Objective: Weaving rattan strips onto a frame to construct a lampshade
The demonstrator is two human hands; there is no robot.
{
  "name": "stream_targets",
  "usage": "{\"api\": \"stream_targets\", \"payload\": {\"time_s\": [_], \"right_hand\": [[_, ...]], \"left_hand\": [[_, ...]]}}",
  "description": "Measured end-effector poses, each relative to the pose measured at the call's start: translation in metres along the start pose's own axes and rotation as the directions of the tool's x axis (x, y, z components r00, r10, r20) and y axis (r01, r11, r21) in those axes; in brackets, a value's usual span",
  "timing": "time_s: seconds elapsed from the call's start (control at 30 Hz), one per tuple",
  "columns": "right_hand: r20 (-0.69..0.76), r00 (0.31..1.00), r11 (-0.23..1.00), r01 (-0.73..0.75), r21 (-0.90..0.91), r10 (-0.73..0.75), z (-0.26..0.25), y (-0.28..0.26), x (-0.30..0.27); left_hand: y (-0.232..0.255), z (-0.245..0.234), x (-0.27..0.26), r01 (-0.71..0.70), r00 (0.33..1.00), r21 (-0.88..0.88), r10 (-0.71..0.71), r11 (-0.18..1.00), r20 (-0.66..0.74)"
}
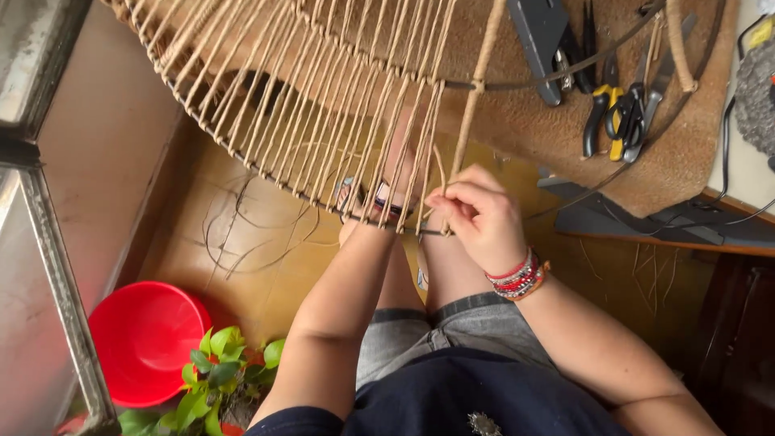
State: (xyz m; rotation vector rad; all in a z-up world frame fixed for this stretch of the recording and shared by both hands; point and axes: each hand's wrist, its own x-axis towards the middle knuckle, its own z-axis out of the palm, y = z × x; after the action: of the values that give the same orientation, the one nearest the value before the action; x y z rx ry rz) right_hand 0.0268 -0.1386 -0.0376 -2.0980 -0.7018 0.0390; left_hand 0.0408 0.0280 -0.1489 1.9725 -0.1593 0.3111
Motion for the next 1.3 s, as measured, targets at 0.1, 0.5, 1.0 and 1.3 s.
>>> {"api": "stream_targets", "payload": {"time_s": [0.1,0.5,1.0,1.3], "right_hand": [[-0.008,0.998,0.982,0.063,0.176,-0.062,-0.016,-0.045,0.000],[0.368,0.907,0.745,-0.389,0.542,0.206,-0.051,-0.016,-0.120],[0.469,0.877,0.608,-0.428,0.669,0.101,-0.001,0.025,-0.111],[0.083,0.895,0.847,-0.442,0.297,0.438,0.012,0.129,-0.139]], "left_hand": [[0.035,-0.016,-0.065,0.378,0.924,0.104,-0.381,0.920,0.015],[0.058,0.059,-0.156,0.372,0.809,-0.880,-0.568,0.296,0.151],[0.010,0.036,-0.173,0.282,0.938,0.482,-0.344,0.829,0.042],[-0.016,0.072,-0.213,0.342,0.928,0.628,-0.355,0.699,-0.111]]}}
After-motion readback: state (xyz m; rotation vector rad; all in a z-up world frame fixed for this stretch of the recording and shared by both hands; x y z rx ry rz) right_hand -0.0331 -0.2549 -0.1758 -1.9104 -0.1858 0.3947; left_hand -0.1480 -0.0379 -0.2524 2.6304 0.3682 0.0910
